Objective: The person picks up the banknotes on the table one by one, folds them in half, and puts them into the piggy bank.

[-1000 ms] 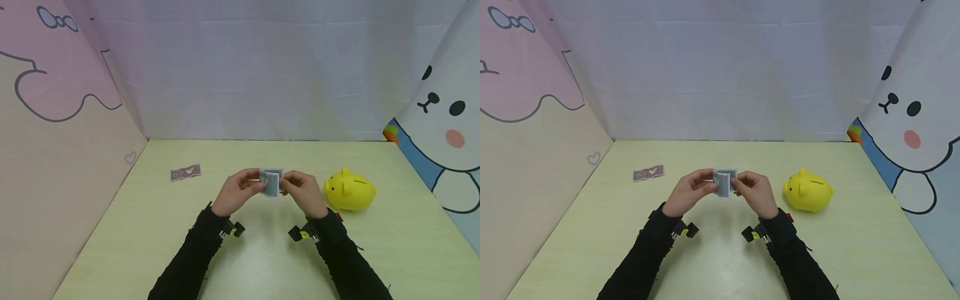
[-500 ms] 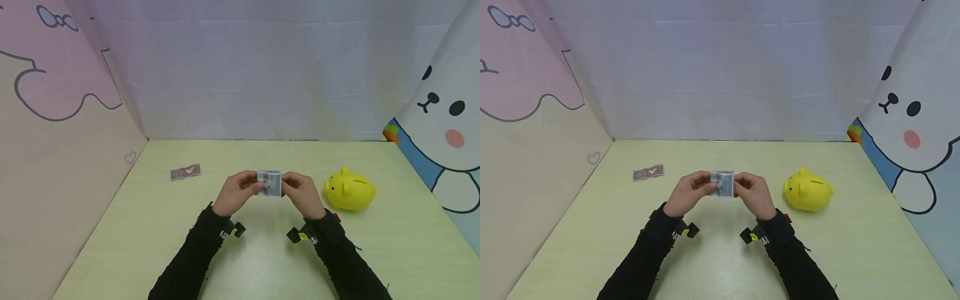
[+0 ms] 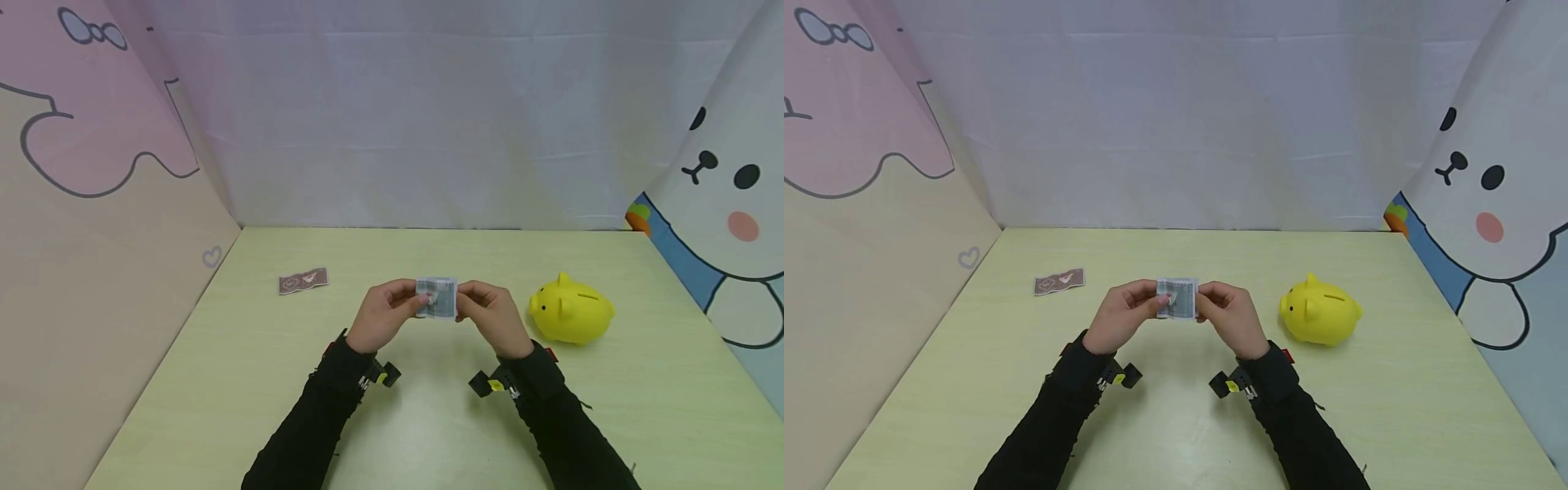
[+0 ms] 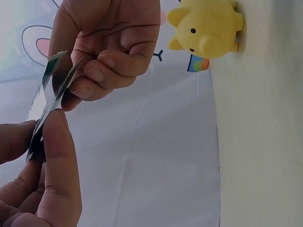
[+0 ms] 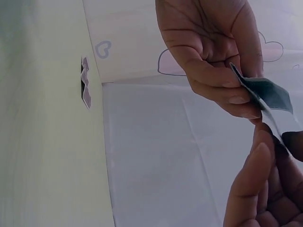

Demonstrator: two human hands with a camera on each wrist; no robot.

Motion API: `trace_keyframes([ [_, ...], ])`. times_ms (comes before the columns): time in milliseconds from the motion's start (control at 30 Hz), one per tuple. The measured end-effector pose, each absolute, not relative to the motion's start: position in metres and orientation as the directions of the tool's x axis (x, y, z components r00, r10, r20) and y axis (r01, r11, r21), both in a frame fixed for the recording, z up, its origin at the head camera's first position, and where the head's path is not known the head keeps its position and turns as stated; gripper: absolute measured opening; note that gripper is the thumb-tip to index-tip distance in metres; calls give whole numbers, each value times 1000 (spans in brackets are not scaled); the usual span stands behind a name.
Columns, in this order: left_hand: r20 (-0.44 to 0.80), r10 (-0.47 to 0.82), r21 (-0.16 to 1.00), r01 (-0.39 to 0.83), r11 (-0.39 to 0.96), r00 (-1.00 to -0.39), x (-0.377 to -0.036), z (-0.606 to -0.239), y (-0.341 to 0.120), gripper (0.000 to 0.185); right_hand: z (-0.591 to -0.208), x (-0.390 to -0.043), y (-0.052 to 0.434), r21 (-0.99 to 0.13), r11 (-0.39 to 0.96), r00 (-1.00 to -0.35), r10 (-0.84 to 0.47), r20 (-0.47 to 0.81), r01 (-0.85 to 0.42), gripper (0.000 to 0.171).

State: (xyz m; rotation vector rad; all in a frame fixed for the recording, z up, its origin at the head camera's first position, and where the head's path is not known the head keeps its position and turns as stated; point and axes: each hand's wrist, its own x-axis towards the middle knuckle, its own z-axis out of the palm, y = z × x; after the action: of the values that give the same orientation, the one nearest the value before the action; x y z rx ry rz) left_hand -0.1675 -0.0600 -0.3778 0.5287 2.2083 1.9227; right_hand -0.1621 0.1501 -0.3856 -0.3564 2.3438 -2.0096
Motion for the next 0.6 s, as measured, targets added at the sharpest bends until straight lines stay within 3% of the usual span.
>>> trace_keyframes([
  [400,159,306,975,198,102,-939,-165,-375,-58,26,-384,-161,154,-986,36,-963,-223,153,-165,39],
  [600,168,295,973,207,105,-941,-164,-374,-57,25,-383,-160,152,-987,24,-962,-224,153,-162,38],
])
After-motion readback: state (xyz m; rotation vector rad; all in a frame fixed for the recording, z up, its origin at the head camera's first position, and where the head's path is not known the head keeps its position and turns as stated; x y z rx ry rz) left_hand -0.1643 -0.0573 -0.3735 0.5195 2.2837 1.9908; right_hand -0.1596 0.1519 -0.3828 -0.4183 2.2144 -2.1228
